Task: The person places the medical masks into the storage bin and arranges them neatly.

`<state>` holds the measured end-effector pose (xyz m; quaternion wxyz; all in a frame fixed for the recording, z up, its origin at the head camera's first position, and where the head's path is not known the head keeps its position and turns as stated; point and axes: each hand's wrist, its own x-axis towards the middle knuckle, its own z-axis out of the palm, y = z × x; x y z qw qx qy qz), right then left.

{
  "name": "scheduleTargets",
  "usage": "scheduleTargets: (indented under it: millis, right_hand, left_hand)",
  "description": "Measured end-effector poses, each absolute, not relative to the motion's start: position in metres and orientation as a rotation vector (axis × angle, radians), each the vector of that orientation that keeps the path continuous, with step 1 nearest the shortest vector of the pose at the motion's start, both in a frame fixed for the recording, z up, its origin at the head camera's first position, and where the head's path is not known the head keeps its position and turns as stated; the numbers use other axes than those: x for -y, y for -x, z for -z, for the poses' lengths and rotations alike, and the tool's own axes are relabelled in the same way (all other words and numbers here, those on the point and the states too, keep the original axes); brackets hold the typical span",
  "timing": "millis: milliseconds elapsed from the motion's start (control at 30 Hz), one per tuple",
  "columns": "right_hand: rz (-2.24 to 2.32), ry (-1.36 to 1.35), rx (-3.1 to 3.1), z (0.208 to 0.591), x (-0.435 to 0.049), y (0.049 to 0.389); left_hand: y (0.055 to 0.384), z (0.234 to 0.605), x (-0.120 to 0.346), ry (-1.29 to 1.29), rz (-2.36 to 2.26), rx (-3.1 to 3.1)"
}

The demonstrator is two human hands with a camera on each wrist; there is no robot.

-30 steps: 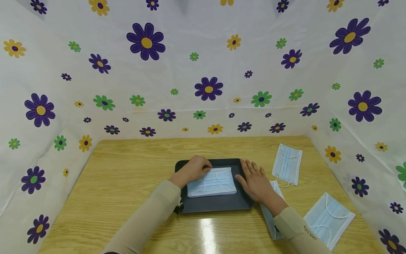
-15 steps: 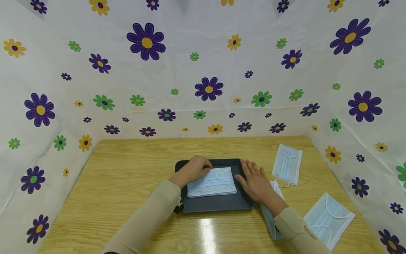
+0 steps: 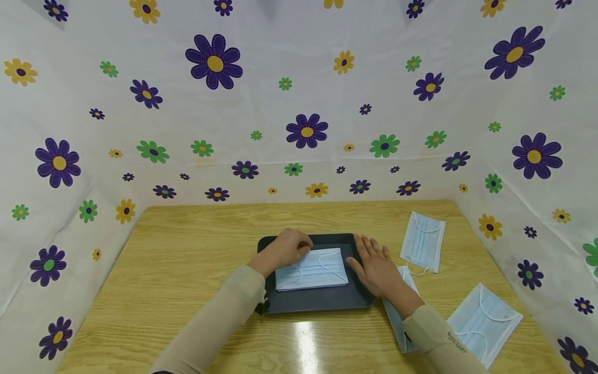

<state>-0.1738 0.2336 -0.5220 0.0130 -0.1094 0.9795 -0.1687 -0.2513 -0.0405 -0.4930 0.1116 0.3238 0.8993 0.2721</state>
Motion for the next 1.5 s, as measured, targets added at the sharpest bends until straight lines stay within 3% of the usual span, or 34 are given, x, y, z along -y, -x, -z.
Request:
scheduleTargets:
  millis: [533, 1000, 1200, 1500]
  right_hand:
    - [0.523, 0.345, -3.045, 0.519, -0.232, 0.173]
    - [0.511, 0.372, -3.062, 0.518, -0.229, 0.172]
    - [0.488, 0.365, -3.058, 0.515, -0.23, 0.171]
    - [0.468, 0.383, -3.072, 0.515, -0.231, 0.172]
  left_hand:
    - [0.251, 0.481, 0.062, -0.842, -0.848, -2.694]
    - [0.23, 0.47, 0.099, -0.901, -0.809, -3.014]
    - [0.217, 0.479, 0.116, -0.928, -0.674, -3.112]
    - [0.194, 0.506, 0.121, -0.728, -0.482, -3.083]
